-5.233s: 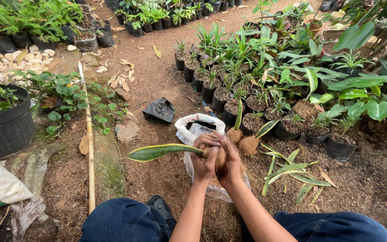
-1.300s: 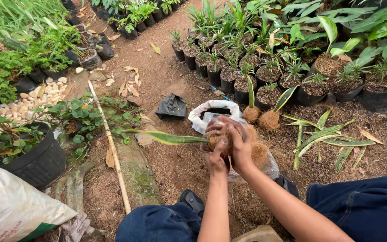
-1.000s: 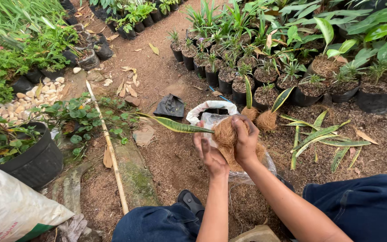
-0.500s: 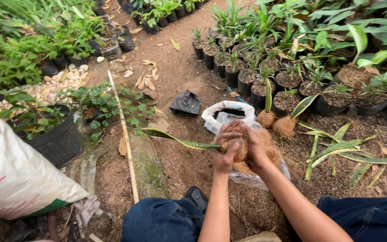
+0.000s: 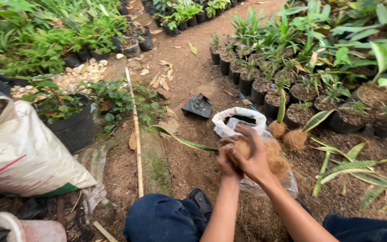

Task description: The person sits on the ground and wraps a small potted plant's root ball with coconut coir. They repeatedly compress and adjust the coir around the roots, then place the wrapped plant on the ground among other potted plants.

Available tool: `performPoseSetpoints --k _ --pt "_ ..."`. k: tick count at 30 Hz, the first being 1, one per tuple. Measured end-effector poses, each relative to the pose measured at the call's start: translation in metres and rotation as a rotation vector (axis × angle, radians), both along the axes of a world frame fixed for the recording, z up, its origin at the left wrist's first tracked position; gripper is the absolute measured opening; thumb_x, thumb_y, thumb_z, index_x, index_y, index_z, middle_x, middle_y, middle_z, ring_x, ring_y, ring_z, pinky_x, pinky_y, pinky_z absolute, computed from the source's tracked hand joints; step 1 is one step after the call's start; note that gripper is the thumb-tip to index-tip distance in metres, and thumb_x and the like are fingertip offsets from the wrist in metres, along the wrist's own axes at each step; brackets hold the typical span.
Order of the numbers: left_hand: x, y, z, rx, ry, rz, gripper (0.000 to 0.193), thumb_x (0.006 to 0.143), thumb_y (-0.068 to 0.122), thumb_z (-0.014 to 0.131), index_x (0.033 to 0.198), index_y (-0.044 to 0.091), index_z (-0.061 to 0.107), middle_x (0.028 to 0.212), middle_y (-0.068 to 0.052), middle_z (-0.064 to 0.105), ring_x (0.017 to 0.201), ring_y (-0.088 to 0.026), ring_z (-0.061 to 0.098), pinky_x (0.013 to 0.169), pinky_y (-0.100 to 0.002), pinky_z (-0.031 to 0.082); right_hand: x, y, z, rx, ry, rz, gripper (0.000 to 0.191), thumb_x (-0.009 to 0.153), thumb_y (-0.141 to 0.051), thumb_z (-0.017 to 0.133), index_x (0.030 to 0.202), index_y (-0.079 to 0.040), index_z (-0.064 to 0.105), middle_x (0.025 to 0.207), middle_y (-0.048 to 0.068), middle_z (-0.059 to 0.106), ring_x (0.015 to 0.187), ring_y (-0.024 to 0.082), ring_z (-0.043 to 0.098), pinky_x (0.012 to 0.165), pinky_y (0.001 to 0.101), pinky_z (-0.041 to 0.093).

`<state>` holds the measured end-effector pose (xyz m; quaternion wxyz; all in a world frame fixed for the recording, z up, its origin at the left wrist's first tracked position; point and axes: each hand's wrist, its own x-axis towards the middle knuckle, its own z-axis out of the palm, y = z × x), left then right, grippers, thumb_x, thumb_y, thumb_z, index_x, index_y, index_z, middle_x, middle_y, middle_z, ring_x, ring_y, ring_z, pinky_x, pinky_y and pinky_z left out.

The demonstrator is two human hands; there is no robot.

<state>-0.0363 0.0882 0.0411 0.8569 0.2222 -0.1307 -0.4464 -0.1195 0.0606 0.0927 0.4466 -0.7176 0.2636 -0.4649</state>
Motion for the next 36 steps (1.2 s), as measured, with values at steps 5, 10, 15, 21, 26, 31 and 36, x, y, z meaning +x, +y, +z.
performPoseSetpoints --k 5,10,15,21,26,31,36 --pt "-0.008 0.006 0.015 -0.038 -0.179 0.066 0.018 0.091 0.012 0.067 0.107 0.004 0.064 0.115 -0.013 0.067 0.109 -0.025 0.066 0.103 -0.04 0.054 0.0 0.001 -0.01 0.085 -0.101 -0.095 0.042 0.098 -0.027 0.067 0.132 -0.001 0.065 0.136 0.017 0.069 0.131 0.026 0.063 0.115 0.0414 0.047" --pt "-0.007 0.008 0.016 -0.07 -0.569 0.163 0.021 0.085 0.008 0.072 0.105 0.003 0.07 0.127 -0.01 0.066 0.13 -0.023 0.06 0.115 -0.036 0.048 -0.006 -0.007 -0.024 0.497 -0.277 -0.015 0.047 0.104 -0.034 0.061 0.135 0.001 0.066 0.137 0.019 0.069 0.126 0.027 0.063 0.112 0.0397 0.048" --pt "-0.005 -0.004 0.005 0.009 -0.334 0.102 0.032 0.086 0.015 0.076 0.114 0.003 0.066 0.116 -0.012 0.069 0.115 -0.03 0.065 0.104 -0.044 0.053 0.0 -0.02 -0.032 0.853 -0.28 -0.066 0.063 0.097 -0.044 0.055 0.147 -0.008 0.049 0.146 0.015 0.057 0.134 0.026 0.055 0.11 0.041 0.046" --pt "0.002 -0.006 0.008 0.488 0.166 -0.031 0.035 0.085 0.036 0.055 0.109 0.012 0.063 0.112 -0.009 0.071 0.104 -0.024 0.071 0.085 -0.047 0.063 -0.012 -0.022 -0.037 0.083 -0.301 0.046 0.086 0.099 -0.065 0.053 0.159 -0.005 0.042 0.169 0.026 0.036 0.158 0.033 0.036 0.128 0.0482 0.029" --pt "-0.014 -0.006 -0.006 0.165 0.226 -0.12 0.029 0.097 0.035 0.056 0.111 0.009 0.062 0.109 -0.009 0.067 0.099 -0.024 0.069 0.084 -0.041 0.062 -0.012 -0.017 -0.038 -0.483 -0.193 -0.085 0.062 0.094 -0.049 0.067 0.139 -0.008 0.058 0.151 0.025 0.052 0.139 0.036 0.059 0.114 0.0522 0.052" --pt "-0.028 -0.007 -0.014 0.14 -0.117 -0.048 0.029 0.09 0.017 0.076 0.113 0.005 0.062 0.112 -0.007 0.066 0.104 -0.021 0.068 0.095 -0.042 0.061 -0.007 -0.014 -0.041 0.209 -0.408 -0.156 0.037 0.095 -0.028 0.068 0.121 -0.001 0.07 0.131 0.02 0.071 0.117 0.028 0.071 0.105 0.0432 0.059" --pt "-0.022 -0.008 0.005 0.019 -0.446 0.009 0.047 0.088 0.014 0.082 0.128 0.01 0.058 0.128 -0.01 0.062 0.123 -0.023 0.062 0.113 -0.045 0.052 -0.006 -0.015 -0.047 0.726 -0.666 -0.167 0.027 0.094 -0.017 0.066 0.114 0.001 0.068 0.116 0.016 0.073 0.102 0.021 0.069 0.093 0.0351 0.058"
